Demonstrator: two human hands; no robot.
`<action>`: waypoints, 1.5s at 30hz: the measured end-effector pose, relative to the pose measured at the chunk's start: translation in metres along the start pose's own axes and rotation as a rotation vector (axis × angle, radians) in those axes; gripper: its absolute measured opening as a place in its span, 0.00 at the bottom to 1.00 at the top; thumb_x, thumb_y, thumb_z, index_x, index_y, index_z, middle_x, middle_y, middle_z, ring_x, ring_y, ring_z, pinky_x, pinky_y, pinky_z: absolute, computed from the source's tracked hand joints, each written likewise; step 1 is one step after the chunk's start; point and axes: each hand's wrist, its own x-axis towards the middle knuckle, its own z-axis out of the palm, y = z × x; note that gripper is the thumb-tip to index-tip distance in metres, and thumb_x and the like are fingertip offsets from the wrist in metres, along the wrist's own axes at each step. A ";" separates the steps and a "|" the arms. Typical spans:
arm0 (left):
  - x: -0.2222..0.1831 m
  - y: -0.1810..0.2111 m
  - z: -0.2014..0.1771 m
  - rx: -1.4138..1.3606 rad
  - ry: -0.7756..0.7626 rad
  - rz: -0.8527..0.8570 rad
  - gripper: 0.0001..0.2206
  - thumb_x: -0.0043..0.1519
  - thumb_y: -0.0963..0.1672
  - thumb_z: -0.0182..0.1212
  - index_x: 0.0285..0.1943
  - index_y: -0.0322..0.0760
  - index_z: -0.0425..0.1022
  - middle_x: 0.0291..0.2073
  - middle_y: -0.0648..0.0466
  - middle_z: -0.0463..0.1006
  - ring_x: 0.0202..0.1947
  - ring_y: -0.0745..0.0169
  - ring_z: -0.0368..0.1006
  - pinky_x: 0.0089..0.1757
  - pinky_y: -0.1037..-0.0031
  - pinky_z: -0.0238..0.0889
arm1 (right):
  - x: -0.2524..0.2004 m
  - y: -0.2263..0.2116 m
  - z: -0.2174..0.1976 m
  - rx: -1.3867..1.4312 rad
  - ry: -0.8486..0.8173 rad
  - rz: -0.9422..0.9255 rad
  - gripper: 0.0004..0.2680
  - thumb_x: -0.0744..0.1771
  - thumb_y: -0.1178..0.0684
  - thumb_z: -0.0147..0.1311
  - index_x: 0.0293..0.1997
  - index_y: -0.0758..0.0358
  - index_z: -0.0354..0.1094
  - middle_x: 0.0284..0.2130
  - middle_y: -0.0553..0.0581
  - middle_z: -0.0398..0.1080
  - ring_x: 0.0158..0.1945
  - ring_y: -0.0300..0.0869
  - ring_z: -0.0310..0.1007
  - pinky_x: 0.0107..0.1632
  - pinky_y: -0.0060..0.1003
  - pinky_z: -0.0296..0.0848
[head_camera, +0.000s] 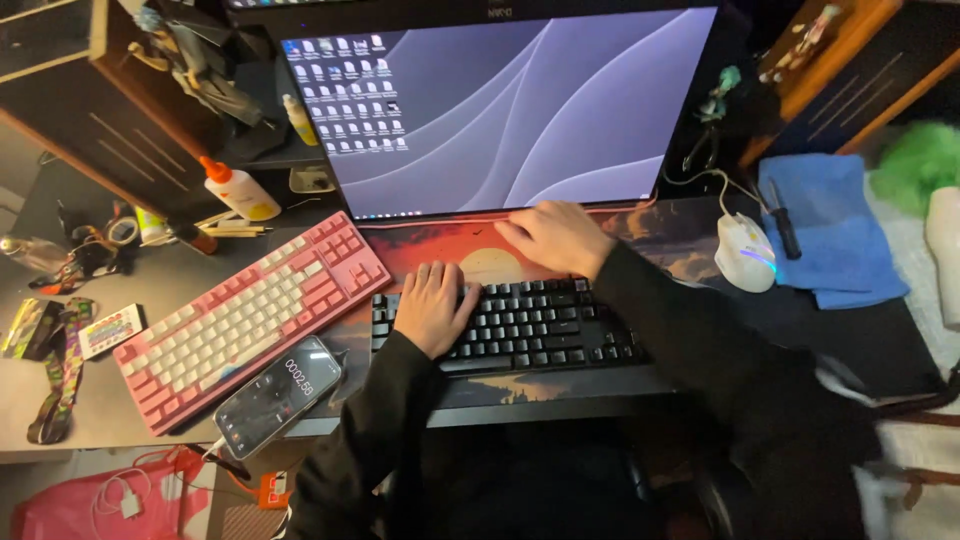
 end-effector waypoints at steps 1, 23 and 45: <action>0.000 0.000 0.001 -0.005 -0.017 0.000 0.19 0.84 0.58 0.52 0.50 0.46 0.67 0.42 0.52 0.67 0.50 0.43 0.70 0.51 0.58 0.62 | 0.025 0.016 0.022 -0.035 -0.006 0.043 0.22 0.79 0.35 0.44 0.42 0.60 0.80 0.39 0.71 0.86 0.50 0.74 0.88 0.56 0.66 0.83; -0.002 -0.005 0.004 -0.018 -0.030 -0.034 0.17 0.81 0.58 0.58 0.49 0.49 0.71 0.40 0.53 0.73 0.52 0.44 0.76 0.51 0.56 0.66 | -0.190 0.452 -0.035 -0.263 0.398 0.802 0.16 0.71 0.34 0.67 0.63 0.41 0.83 0.49 0.50 0.87 0.68 0.60 0.82 0.66 0.66 0.82; 0.000 -0.001 -0.002 -0.048 -0.050 -0.052 0.16 0.83 0.56 0.56 0.49 0.50 0.70 0.39 0.58 0.70 0.49 0.48 0.75 0.49 0.59 0.67 | -0.152 0.181 -0.019 -0.065 0.176 0.601 0.15 0.71 0.46 0.66 0.67 0.42 0.83 0.55 0.50 0.86 0.64 0.57 0.86 0.64 0.62 0.87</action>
